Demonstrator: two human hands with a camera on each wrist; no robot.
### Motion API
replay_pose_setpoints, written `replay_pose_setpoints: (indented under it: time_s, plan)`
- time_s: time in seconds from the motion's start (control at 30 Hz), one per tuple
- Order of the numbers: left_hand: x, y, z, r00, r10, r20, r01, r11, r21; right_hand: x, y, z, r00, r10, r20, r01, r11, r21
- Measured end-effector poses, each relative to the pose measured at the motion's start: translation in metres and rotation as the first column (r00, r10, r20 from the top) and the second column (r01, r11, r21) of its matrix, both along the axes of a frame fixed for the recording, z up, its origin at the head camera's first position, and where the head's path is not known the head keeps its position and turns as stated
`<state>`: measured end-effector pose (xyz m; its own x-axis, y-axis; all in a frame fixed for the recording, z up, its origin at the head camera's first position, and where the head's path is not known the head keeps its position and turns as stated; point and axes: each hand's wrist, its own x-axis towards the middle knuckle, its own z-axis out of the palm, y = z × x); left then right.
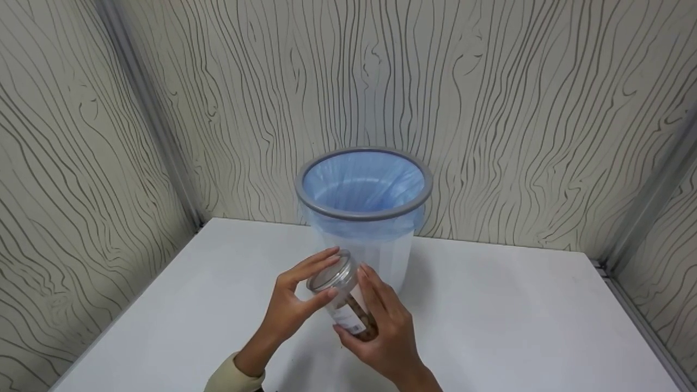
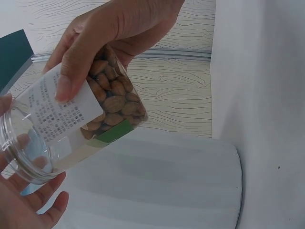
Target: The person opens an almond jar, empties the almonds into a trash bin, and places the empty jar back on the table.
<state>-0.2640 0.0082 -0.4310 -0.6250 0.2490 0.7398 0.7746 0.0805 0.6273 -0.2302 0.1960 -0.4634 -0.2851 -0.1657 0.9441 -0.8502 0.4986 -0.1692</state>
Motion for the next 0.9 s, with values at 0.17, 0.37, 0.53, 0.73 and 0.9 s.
replay_pose_setpoints:
  time_s: [0.17, 0.37, 0.53, 0.73, 0.9]
  plan:
    - [0.0, 0.0, 0.0, 1.0, 0.012, -0.012, -0.013, 1.0, -0.006, -0.001, 0.0, -0.001, 1.0, 0.01, 0.001, -0.01, 1.0, -0.008]
    - [0.0, 0.001, 0.0, 1.0, 0.011, -0.006, -0.011, 1.0, 0.001, -0.007, 0.005, -0.009, 1.0, 0.0, 0.011, 0.0, 1.0, -0.001]
    - [0.0, 0.0, 0.0, 1.0, -0.008, 0.009, 0.008, 1.0, 0.016, -0.009, 0.007, -0.012, 1.0, -0.001, 0.009, 0.001, 1.0, 0.003]
    - [-0.002, -0.001, 0.0, 0.998, -0.053, 0.019, 0.053, 0.999, 0.005, -0.007, 0.006, -0.009, 1.0, -0.014, 0.003, 0.014, 1.0, -0.002]
    - [-0.007, -0.005, -0.003, 0.993, -0.112, 0.042, 0.112, 0.994, -0.01, 0.0, 0.002, 0.001, 1.0, -0.006, 0.001, 0.006, 1.0, -0.013]
